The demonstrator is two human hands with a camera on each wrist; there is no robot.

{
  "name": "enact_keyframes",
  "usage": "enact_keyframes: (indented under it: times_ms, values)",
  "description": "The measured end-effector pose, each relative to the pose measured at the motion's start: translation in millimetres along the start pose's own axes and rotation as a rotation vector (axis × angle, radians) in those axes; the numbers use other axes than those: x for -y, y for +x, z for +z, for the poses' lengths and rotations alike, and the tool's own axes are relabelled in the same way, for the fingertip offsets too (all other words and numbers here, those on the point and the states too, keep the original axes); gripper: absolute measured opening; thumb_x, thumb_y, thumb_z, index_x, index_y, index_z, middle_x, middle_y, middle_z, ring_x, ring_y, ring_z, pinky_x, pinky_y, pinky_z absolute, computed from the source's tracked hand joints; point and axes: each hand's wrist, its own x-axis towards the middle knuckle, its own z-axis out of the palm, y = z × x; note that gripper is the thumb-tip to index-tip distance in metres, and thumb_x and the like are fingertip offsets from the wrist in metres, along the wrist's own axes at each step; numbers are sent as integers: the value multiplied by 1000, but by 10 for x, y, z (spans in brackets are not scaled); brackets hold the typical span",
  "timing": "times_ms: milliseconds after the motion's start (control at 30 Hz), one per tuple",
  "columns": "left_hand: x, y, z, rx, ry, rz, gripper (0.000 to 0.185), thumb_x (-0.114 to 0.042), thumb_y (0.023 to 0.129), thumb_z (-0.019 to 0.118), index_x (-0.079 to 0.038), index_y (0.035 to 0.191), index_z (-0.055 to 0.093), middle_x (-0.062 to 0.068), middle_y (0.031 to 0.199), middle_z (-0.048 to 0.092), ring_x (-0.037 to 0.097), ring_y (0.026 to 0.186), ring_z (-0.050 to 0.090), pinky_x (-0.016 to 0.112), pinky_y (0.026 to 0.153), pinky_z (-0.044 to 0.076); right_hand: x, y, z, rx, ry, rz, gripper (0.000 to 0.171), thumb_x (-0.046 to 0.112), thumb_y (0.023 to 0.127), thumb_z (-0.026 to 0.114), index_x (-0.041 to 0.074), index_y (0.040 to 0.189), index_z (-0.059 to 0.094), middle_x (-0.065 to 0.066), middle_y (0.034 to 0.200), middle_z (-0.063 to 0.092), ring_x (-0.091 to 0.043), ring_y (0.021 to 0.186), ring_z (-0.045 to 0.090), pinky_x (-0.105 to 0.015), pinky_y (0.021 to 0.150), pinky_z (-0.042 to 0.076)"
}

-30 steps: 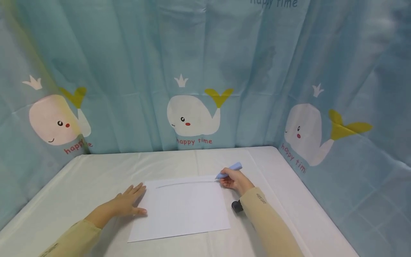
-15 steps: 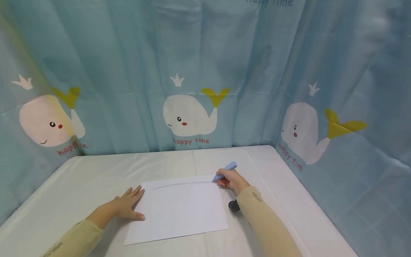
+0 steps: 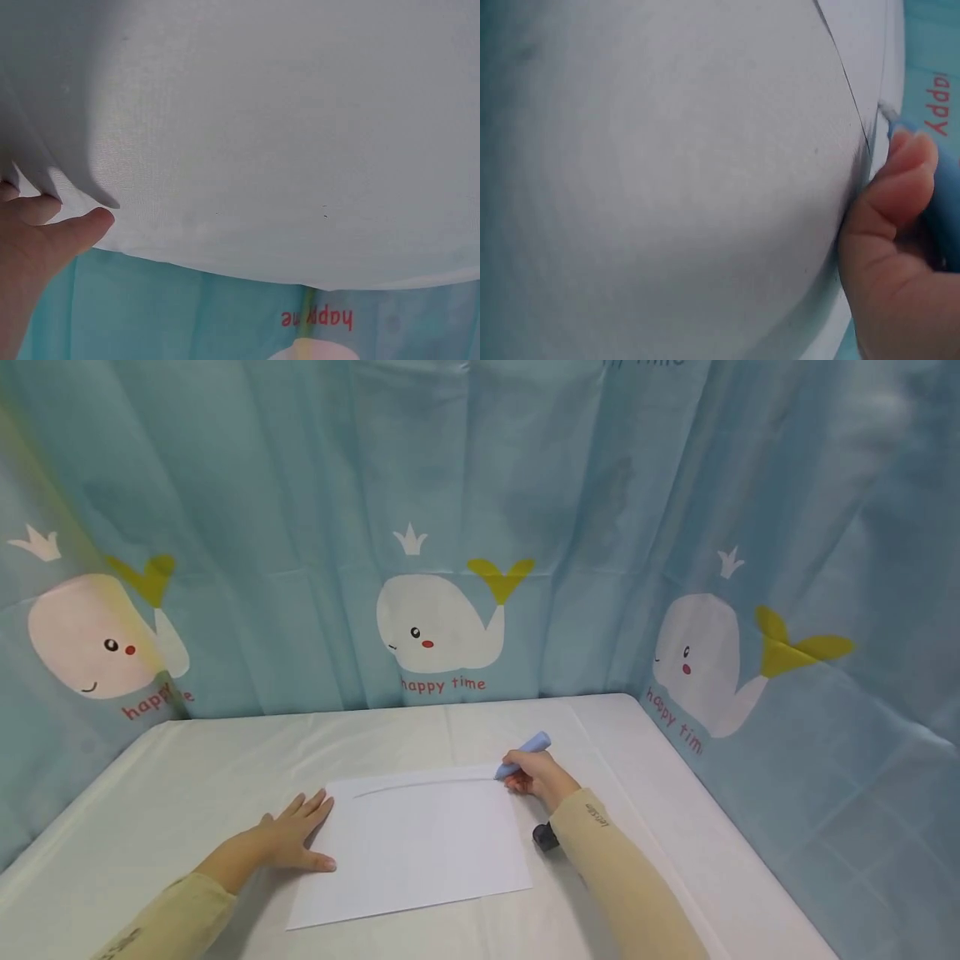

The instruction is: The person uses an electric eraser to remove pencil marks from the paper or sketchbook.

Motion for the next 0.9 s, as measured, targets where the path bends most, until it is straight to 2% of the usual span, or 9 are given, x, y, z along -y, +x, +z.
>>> enact_keyframes:
  times_ms: [300, 667, 900]
  values:
    - [-54, -21, -32, -5, -2, 6, 112, -59, 71, 77, 7, 147, 29, 32, 155, 15, 57, 139, 7, 79, 98, 9, -6, 10, 8, -9, 7, 13, 16, 8, 89, 61, -6, 96, 62, -8, 59, 60, -8, 46, 55, -14, 46, 43]
    - [-74, -29, -46, -8, -4, -6, 112, -58, 70, 78, 7, 147, 29, 32, 154, 16, 56, 139, 8, 78, 99, 12, -2, -6, -44, 66, 64, -1, 19, 13, 91, 58, -5, 96, 60, -8, 65, 61, -11, 54, 56, -20, 53, 48]
    - [-103, -39, -62, -6, 10, -20, 112, -58, 70, 78, 7, 147, 30, 32, 154, 16, 56, 139, 8, 78, 99, 13, 5, 26, -16, 10, 83, 2, 13, 9, 88, 59, -4, 89, 61, -8, 60, 60, -10, 49, 54, -18, 49, 46]
